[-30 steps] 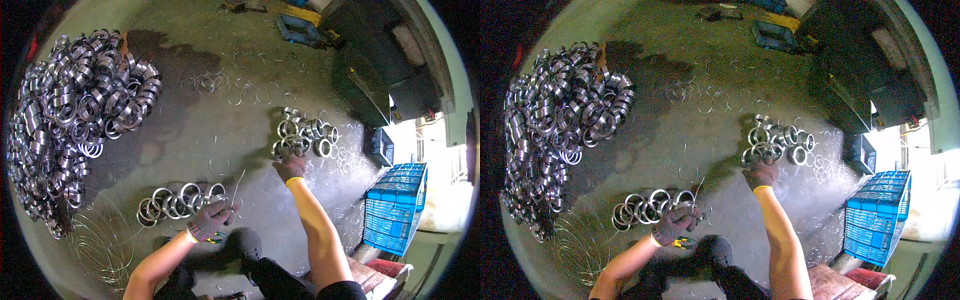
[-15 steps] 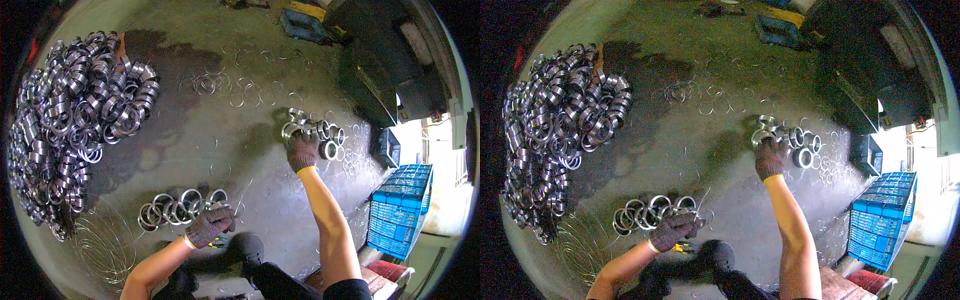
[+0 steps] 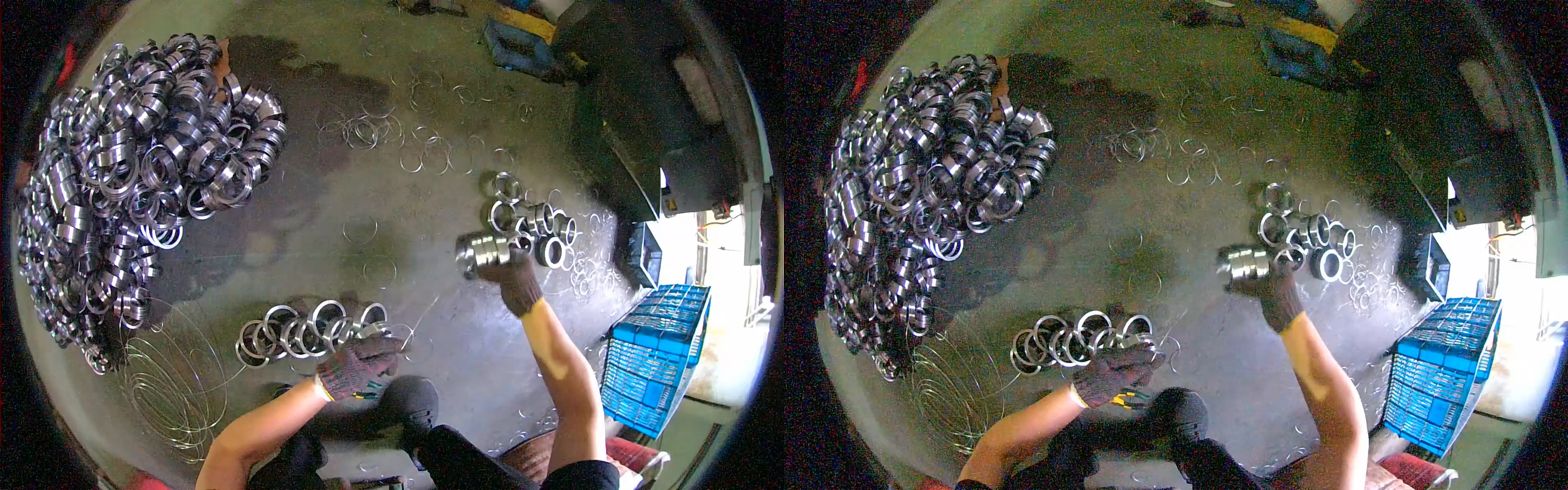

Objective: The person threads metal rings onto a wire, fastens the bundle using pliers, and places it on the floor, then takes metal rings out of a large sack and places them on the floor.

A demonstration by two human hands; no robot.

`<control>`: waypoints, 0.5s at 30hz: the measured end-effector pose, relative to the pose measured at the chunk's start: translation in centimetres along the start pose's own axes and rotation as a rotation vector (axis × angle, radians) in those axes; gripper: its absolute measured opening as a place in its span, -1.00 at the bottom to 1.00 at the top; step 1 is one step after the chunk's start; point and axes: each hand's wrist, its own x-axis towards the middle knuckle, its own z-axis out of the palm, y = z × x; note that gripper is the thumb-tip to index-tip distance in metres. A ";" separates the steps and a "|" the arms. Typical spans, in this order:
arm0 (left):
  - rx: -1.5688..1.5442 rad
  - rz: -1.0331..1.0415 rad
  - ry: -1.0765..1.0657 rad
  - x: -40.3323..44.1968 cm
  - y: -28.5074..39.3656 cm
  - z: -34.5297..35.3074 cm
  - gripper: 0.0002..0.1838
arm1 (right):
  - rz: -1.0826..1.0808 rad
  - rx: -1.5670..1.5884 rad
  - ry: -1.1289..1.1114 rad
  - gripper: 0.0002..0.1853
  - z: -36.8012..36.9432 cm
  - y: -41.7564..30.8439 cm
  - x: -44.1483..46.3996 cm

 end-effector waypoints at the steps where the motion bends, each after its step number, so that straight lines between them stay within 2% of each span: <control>1: 0.090 0.136 0.017 0.1 0.0 0.0 -0.70 | 0.022 -0.051 -0.015 -0.76 0.0 0.2 -1.9; 2: 0.177 0.272 0.033 0.0 0.0 0.2 -0.70 | -0.002 -0.188 -0.157 -0.72 1.9 -3.1 -4.3; 3: 0.172 0.275 0.031 -0.1 -0.1 0.6 -0.70 | 0.003 -0.384 -0.254 -0.67 1.3 -2.6 -5.2; 4: -0.091 0.064 -0.061 -0.2 -0.1 0.9 -0.70 | 0.009 -0.581 -0.351 -0.61 0.8 -2.0 -6.3; 5: -0.351 -0.150 -0.152 -0.2 -0.3 1.1 -0.71 | -0.074 -0.641 -0.445 -0.56 1.2 -1.5 -7.5; 6: -0.353 -0.146 -0.150 -0.2 -0.6 1.4 -0.71 | -0.158 -0.697 -0.543 -0.51 2.4 -1.0 -8.2; 7: 0.272 0.069 -0.224 -0.2 -1.1 1.8 -0.70 | 0.142 -0.622 -0.527 -0.48 5.5 -3.6 -9.4; 8: 0.898 0.279 -0.281 -0.2 -1.2 2.1 -0.69 | -0.107 -0.691 -0.574 -0.49 7.1 -3.2 -10.3; 9: 0.703 0.188 -0.218 0.0 0.2 1.6 -0.43 | -0.326 -0.960 -0.555 -0.56 8.9 -2.3 -10.7; 10: 0.546 0.308 -0.046 0.0 0.7 1.4 -0.44 | -0.554 -1.222 -0.525 -0.63 10.2 -1.6 -11.2; 11: 0.410 0.285 0.039 0.0 1.7 1.4 -0.50 | -0.556 -1.225 -0.531 -0.63 10.9 -1.2 -11.8; 12: 0.274 0.264 0.124 0.0 2.4 1.2 -0.56 | -0.677 -1.271 -0.385 -0.62 11.4 -1.1 -12.3; 13: 0.274 0.268 0.133 0.1 2.5 0.7 -0.56 | -0.797 -1.310 -0.237 -0.56 11.6 -1.0 -12.7; 14: 0.511 0.264 0.012 0.2 2.4 0.0 -0.54 | -0.800 -1.314 -0.240 -0.56 11.8 -0.9 -13.0; 15: 0.744 0.254 -0.116 0.1 2.3 -0.3 -0.53 | -0.562 -1.229 -0.227 -0.60 11.9 -0.9 -13.4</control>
